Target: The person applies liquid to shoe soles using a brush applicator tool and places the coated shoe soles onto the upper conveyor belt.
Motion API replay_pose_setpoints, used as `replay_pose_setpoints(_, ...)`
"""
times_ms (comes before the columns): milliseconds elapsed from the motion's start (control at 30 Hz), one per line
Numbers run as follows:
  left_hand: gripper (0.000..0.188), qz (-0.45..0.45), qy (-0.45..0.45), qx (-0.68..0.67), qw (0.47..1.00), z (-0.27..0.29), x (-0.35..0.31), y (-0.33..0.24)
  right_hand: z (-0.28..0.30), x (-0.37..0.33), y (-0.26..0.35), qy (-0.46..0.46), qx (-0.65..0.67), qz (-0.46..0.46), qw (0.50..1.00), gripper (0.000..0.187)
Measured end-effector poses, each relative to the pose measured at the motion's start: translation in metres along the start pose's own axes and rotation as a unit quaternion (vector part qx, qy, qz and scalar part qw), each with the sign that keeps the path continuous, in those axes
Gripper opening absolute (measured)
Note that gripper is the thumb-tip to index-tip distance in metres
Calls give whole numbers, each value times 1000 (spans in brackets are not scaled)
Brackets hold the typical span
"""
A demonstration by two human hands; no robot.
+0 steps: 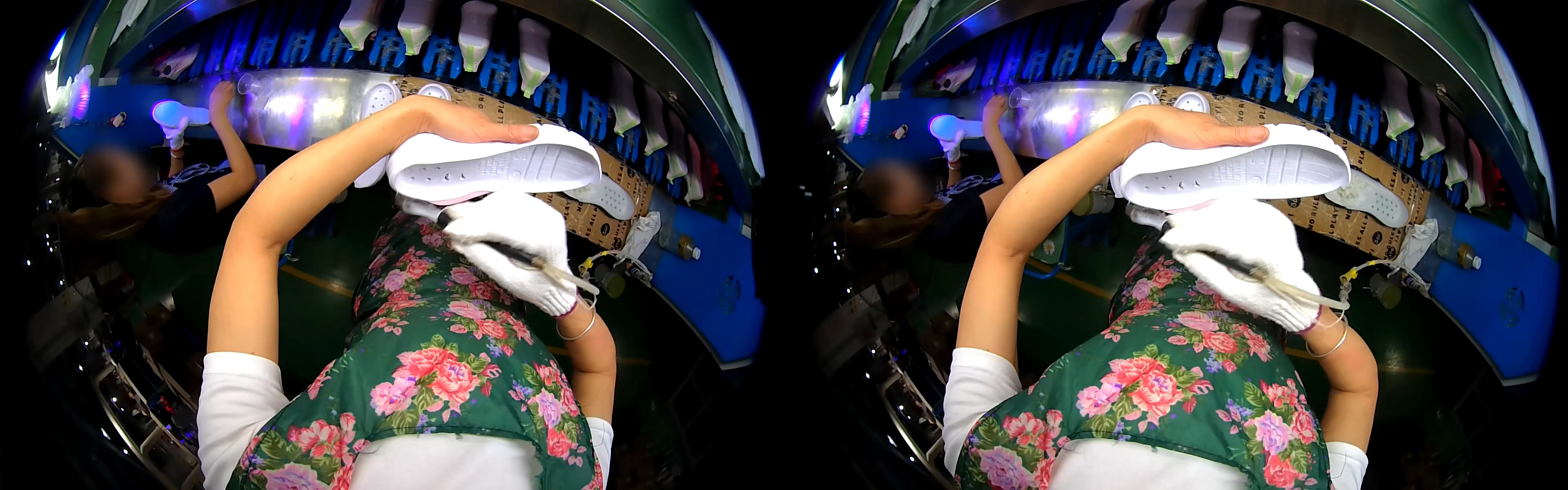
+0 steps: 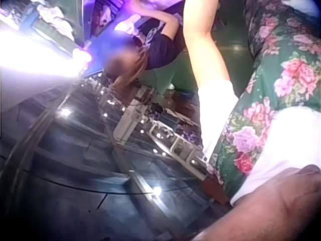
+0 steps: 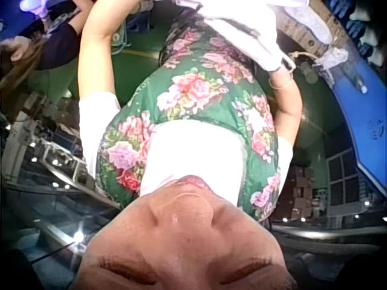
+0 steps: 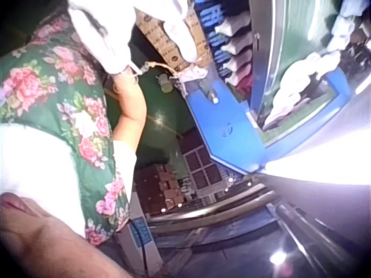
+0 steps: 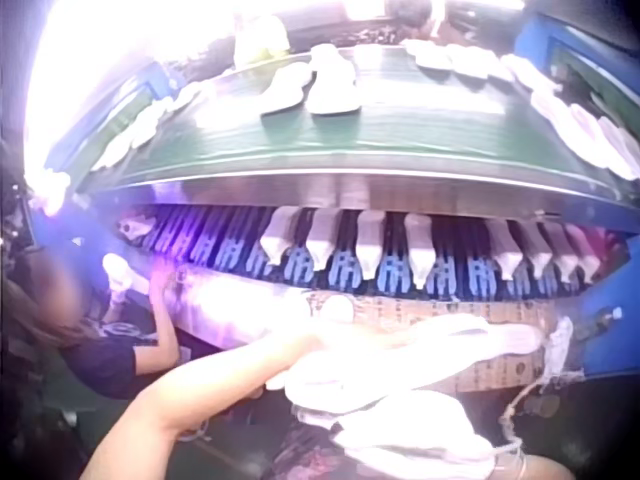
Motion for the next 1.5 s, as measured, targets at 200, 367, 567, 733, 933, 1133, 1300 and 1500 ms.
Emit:
replay_pose_setpoints(200,119,9,0,33,999,5,3,1,3,2,3,6,-112,16,994,21)
replay_pose_setpoints(367,119,2,-36,59,998,11,7,2,13,-2,10,-40,-137,34,989,25)
replay_pose_setpoints(567,111,25,-54,7,998,16,8,13,-10,-7,15,-9,-187,80,979,35)
replay_pose_setpoints(733,105,50,-63,-33,996,22,4,17,-13,-4,13,-50,-118,64,990,31)
replay_pose_setpoints(933,83,-70,21,-386,920,2,17,29,21,-10,11,-210,-83,-21,974,20)
replay_pose_setpoints(1133,86,-335,133,-632,686,-26,19,36,60,-28,-6,-377,-86,-24,922,17)
replay_pose_setpoints(1300,49,-225,-45,-690,686,-69,23,52,60,-13,4,-298,-126,-16,946,18)
replay_pose_setpoints(1500,49,-184,-150,-532,813,-72,2,48,59,4,11,-211,-138,-30,967,16)
Point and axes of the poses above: each hand's wrist, its own x-axis towards the middle knuckle, its own z-axis out of the back of the hand, y = z × x, the point moved 8 cm from there along x, towards the middle knuckle, and after that the axes turned 15 degrees about x, right-handed, at the moved point
